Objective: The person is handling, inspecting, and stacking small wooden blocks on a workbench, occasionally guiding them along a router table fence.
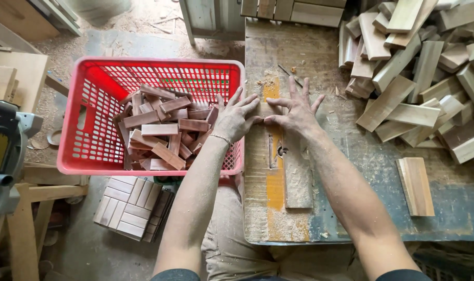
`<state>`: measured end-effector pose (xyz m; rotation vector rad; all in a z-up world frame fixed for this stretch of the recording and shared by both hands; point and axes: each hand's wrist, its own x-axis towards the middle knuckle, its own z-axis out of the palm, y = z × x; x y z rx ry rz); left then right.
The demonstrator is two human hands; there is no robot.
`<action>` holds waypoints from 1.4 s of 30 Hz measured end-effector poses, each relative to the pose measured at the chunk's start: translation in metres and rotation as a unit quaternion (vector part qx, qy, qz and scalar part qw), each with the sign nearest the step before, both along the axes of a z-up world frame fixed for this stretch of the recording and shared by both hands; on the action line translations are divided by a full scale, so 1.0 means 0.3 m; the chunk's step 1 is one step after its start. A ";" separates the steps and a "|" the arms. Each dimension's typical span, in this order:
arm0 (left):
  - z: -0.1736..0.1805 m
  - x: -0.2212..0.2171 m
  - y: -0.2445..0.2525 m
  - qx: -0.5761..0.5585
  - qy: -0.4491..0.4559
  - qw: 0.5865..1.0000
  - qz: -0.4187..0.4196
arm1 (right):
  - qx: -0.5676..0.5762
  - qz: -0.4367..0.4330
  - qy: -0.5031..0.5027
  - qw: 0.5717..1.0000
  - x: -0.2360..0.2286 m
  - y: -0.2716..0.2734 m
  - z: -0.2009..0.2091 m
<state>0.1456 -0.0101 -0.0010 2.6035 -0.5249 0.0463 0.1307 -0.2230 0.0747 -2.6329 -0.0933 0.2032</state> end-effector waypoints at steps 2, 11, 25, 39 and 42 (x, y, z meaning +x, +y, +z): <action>0.029 0.051 -0.021 0.019 0.011 1.000 0.014 | -0.012 -0.008 0.007 1.000 0.040 0.020 0.037; -0.067 0.089 -0.088 -0.028 -0.241 0.968 0.059 | -0.016 -0.038 -0.172 0.984 -0.095 0.076 0.104; 0.352 -0.787 0.008 -0.652 0.121 0.730 0.167 | 0.173 0.140 -0.253 0.942 -0.743 0.143 0.055; 0.163 -0.761 0.059 -0.119 -0.150 0.980 -0.050 | 0.014 0.078 -0.164 0.983 -0.713 0.021 -0.001; 0.153 -0.736 0.058 -0.147 -0.126 0.980 -0.042 | 0.024 0.062 -0.118 0.991 -0.683 0.025 0.019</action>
